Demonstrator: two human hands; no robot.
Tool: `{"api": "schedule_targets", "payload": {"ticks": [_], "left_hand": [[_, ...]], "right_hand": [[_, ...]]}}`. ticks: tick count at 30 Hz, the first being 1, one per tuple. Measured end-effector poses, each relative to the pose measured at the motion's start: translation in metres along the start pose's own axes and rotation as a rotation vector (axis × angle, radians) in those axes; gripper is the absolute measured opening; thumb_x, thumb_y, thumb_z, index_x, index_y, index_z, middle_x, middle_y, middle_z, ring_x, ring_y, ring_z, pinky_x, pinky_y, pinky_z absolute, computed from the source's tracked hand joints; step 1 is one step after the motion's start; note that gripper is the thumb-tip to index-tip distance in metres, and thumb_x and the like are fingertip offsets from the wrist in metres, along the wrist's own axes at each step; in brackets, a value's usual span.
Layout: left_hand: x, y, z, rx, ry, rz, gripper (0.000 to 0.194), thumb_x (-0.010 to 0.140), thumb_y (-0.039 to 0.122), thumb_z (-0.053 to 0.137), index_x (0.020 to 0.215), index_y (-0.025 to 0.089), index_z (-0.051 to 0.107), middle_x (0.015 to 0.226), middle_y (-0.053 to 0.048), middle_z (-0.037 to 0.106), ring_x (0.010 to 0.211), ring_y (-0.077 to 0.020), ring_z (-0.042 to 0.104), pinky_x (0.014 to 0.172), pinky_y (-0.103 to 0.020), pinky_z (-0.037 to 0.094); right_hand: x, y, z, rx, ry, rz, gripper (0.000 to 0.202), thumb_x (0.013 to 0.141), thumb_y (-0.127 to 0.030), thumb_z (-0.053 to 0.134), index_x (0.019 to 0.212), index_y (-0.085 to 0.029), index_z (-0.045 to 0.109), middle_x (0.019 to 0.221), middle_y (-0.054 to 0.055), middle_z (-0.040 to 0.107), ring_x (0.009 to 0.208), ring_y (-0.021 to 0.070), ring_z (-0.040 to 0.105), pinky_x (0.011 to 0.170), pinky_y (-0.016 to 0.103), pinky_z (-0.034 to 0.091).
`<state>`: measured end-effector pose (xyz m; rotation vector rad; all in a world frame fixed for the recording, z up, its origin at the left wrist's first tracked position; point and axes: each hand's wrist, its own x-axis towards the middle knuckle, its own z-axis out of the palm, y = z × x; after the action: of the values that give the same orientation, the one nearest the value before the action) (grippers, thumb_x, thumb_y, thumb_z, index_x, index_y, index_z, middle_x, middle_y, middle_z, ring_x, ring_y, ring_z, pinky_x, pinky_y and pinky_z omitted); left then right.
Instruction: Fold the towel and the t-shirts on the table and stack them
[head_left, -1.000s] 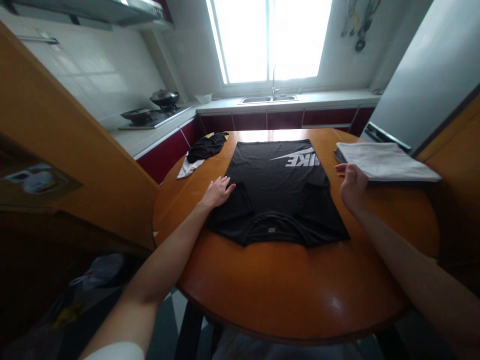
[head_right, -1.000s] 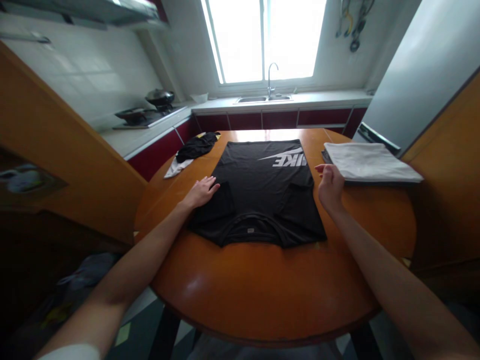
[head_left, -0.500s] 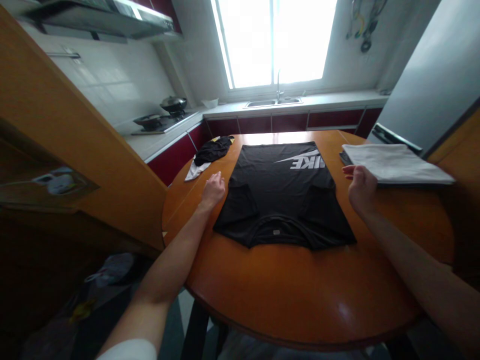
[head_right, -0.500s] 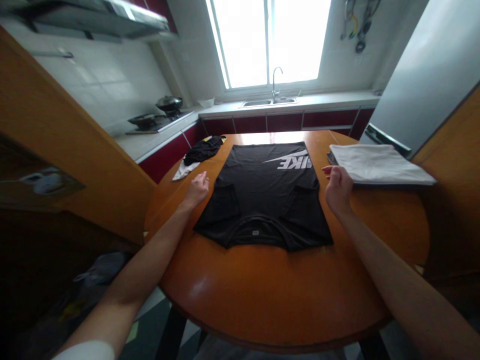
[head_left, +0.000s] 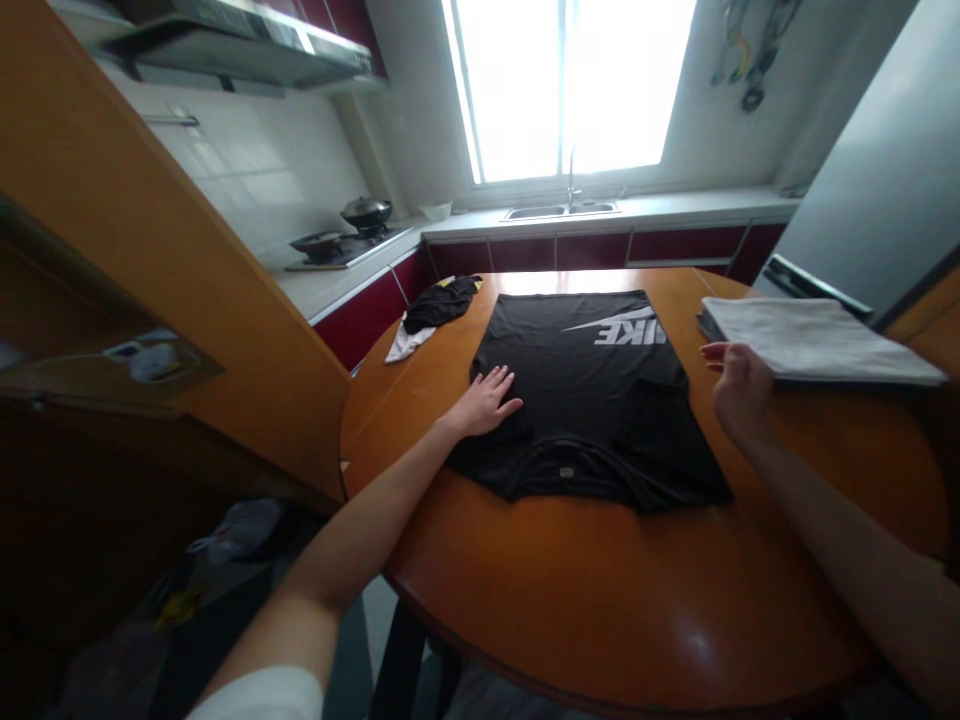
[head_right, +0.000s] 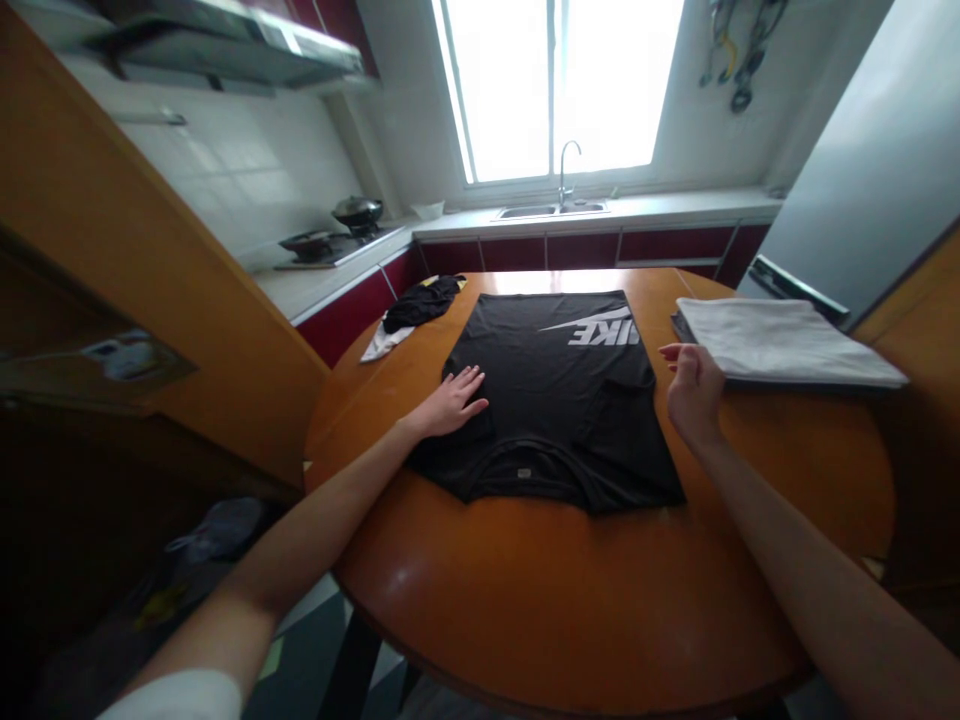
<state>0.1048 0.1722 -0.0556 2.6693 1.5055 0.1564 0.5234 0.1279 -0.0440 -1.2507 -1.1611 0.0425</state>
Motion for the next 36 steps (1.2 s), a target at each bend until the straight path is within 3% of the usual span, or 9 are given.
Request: {"api": "schedule_targets", "payload": {"ticks": [8, 16, 21, 25, 29, 33, 36], "left_hand": [[-0.005, 0.004, -0.004, 0.004, -0.078, 0.011, 0.078, 0.101, 0.065, 0.028, 0.161, 0.015, 0.025, 0.168, -0.014, 0.011, 0.156, -0.0282, 0.011, 0.125, -0.047, 0.013], [-0.002, 0.001, -0.008, -0.015, 0.086, -0.041, 0.073, 0.103, 0.06, 0.027, 0.158, 0.013, 0.032, 0.167, -0.014, 0.022, 0.155, -0.0274, 0.016, 0.124, -0.048, 0.017], [0.001, -0.012, 0.001, 0.004, 0.007, -0.106, 0.078, 0.101, 0.064, 0.028, 0.159, 0.011, 0.029, 0.167, -0.016, 0.02, 0.155, -0.0315, 0.015, 0.123, -0.055, 0.017], [0.003, -0.017, 0.005, 0.02, 0.052, -0.094, 0.075, 0.102, 0.062, 0.029, 0.159, 0.014, 0.03, 0.167, -0.014, 0.02, 0.155, -0.0314, 0.015, 0.123, -0.058, 0.012], [0.003, -0.015, 0.003, 0.022, 0.017, -0.093, 0.073, 0.102, 0.06, 0.03, 0.159, 0.013, 0.03, 0.167, -0.016, 0.02, 0.155, -0.0323, 0.016, 0.122, -0.06, 0.013], [0.004, -0.01, -0.002, 0.022, 0.094, -0.061, 0.064, 0.104, 0.051, 0.026, 0.158, 0.016, 0.033, 0.166, -0.013, 0.025, 0.155, -0.0283, 0.02, 0.123, -0.057, 0.013], [0.004, -0.004, -0.002, -0.003, 0.099, -0.038, 0.066, 0.104, 0.049, 0.026, 0.157, 0.011, 0.034, 0.165, -0.015, 0.027, 0.154, -0.0278, 0.02, 0.124, -0.053, 0.016]], "right_hand": [[-0.002, -0.001, 0.001, -0.017, -0.036, 0.005, 0.043, 0.098, -0.039, 0.034, 0.086, -0.015, 0.068, 0.085, 0.01, 0.07, 0.077, 0.0207, 0.065, 0.069, 0.034, 0.052], [-0.002, -0.001, 0.001, -0.016, -0.035, 0.032, 0.042, 0.098, -0.041, 0.034, 0.087, -0.016, 0.067, 0.085, 0.009, 0.069, 0.08, 0.0205, 0.065, 0.071, 0.034, 0.051], [0.0, -0.002, 0.002, -0.021, -0.038, 0.038, 0.043, 0.099, -0.044, 0.032, 0.086, -0.02, 0.065, 0.085, 0.006, 0.068, 0.081, 0.0202, 0.064, 0.072, 0.034, 0.051], [0.002, 0.0, 0.002, -0.008, -0.015, 0.026, 0.044, 0.1, -0.046, 0.03, 0.087, -0.021, 0.065, 0.087, 0.006, 0.069, 0.085, 0.0206, 0.065, 0.075, 0.035, 0.051], [0.004, 0.002, 0.002, -0.007, -0.007, 0.03, 0.044, 0.1, -0.045, 0.031, 0.087, -0.02, 0.065, 0.086, 0.006, 0.068, 0.084, 0.0199, 0.064, 0.076, 0.035, 0.051], [0.004, 0.001, 0.002, 0.0, -0.019, 0.029, 0.041, 0.099, -0.042, 0.032, 0.086, -0.021, 0.064, 0.086, 0.006, 0.068, 0.083, 0.0199, 0.064, 0.075, 0.035, 0.051], [0.002, -0.002, 0.002, -0.008, -0.028, 0.006, 0.038, 0.098, -0.039, 0.034, 0.087, -0.021, 0.065, 0.086, 0.006, 0.068, 0.084, 0.0201, 0.064, 0.077, 0.036, 0.051]]}}
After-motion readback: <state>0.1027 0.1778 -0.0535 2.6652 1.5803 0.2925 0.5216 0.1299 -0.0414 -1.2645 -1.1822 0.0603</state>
